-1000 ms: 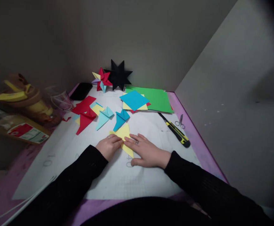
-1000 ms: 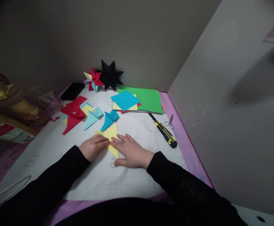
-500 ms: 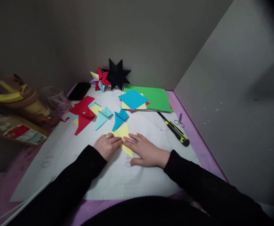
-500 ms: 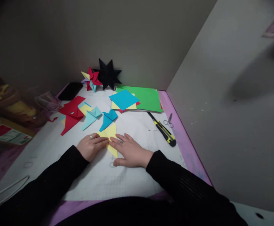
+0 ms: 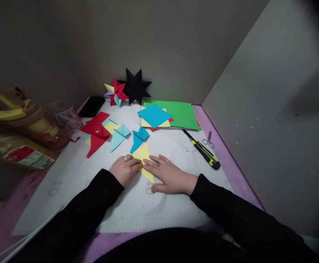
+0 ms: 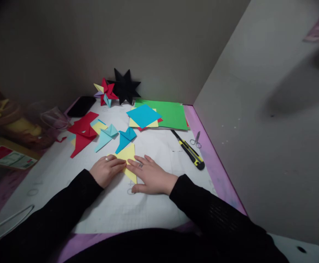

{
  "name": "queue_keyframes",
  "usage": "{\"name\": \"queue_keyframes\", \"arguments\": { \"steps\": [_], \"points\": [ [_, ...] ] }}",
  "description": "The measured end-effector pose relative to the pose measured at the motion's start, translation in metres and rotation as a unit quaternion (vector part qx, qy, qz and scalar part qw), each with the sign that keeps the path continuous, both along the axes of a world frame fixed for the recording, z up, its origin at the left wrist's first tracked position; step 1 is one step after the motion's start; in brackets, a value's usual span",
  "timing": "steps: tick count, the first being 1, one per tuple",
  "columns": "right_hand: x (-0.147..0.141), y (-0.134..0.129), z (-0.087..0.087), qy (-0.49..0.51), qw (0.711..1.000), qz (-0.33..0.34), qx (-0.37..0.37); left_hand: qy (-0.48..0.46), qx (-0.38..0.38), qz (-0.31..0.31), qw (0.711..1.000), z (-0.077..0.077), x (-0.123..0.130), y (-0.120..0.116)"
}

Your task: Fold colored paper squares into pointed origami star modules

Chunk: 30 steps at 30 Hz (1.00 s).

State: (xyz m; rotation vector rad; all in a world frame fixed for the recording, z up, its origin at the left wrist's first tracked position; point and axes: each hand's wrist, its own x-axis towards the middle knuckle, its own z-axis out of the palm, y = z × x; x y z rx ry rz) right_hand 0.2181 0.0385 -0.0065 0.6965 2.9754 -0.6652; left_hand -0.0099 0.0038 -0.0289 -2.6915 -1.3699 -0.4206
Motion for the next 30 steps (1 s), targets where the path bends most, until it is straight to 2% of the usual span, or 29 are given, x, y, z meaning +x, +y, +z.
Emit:
{"name": "queue_keyframes", "arguments": {
  "steps": [8,14,22,30],
  "points": [
    [0.000,0.000,0.000,0.003,1.000,0.003,0.005,-0.020,-0.028,-0.009,0.999,-0.004,-0.003,0.002],
    [-0.001,0.001,0.002,0.002,1.000,0.006,0.009,-0.022,-0.114,0.007,0.993,-0.007,-0.004,0.008],
    [0.009,-0.001,0.001,-0.011,0.999,0.042,0.022,-0.012,-0.132,0.001,0.991,0.009,-0.001,0.009],
    [0.016,-0.002,0.000,0.020,0.993,0.108,0.045,0.046,-0.128,0.075,0.988,0.020,0.019,0.002]
  ]
}}
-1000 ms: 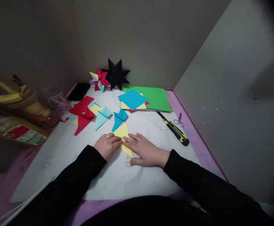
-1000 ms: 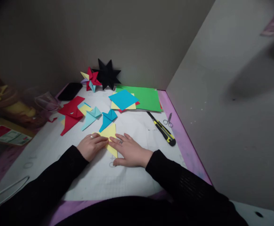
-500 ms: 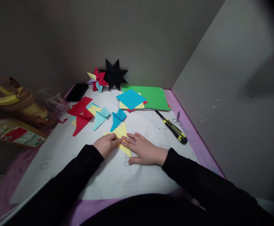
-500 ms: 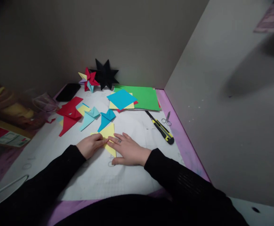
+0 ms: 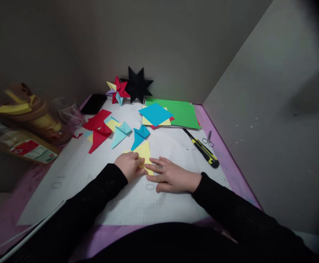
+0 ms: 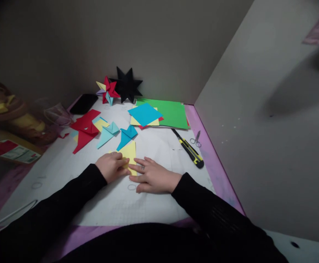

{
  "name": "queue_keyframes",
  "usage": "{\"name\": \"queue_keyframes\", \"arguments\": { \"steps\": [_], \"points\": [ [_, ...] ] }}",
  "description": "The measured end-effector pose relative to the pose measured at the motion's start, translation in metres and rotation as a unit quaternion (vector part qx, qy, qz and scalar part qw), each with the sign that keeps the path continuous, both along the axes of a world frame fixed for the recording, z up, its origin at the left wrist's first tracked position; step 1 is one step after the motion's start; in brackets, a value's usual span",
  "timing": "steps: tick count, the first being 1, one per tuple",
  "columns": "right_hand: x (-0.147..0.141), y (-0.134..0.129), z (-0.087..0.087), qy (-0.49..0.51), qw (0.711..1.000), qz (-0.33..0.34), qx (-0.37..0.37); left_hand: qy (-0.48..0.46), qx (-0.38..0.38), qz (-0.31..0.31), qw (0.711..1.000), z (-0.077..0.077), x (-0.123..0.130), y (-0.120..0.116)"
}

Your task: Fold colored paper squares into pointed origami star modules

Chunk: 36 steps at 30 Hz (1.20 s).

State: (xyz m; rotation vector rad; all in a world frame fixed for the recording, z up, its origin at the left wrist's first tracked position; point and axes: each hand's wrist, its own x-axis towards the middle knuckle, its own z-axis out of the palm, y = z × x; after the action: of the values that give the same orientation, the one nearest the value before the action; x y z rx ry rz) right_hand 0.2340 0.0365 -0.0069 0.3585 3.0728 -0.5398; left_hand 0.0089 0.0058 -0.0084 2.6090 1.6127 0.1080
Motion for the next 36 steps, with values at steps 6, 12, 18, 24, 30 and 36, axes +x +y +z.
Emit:
{"name": "queue_keyframes", "arguments": {
  "steps": [6,12,18,24,30,36],
  "points": [
    [-0.001,0.000,-0.001,0.008,1.000,-0.002,-0.004,0.015,-0.023,0.058,0.998,0.002,0.007,-0.006],
    [0.000,0.000,-0.002,0.003,1.000,0.002,-0.015,0.006,-0.046,0.088,0.995,-0.001,0.006,-0.006],
    [0.001,0.000,-0.003,0.003,1.000,0.001,-0.023,-0.026,-0.011,0.156,0.987,-0.007,-0.009,-0.004],
    [0.002,0.001,-0.003,0.012,0.999,0.002,-0.037,-0.042,0.016,0.279,0.959,-0.006,-0.032,0.004],
    [0.002,0.001,-0.004,0.012,0.999,0.005,-0.044,-0.085,0.018,0.354,0.931,-0.001,-0.042,0.010],
    [0.001,0.002,-0.003,0.015,0.999,0.003,-0.043,-0.342,0.230,0.189,0.891,0.010,-0.029,-0.010]
  ]
}}
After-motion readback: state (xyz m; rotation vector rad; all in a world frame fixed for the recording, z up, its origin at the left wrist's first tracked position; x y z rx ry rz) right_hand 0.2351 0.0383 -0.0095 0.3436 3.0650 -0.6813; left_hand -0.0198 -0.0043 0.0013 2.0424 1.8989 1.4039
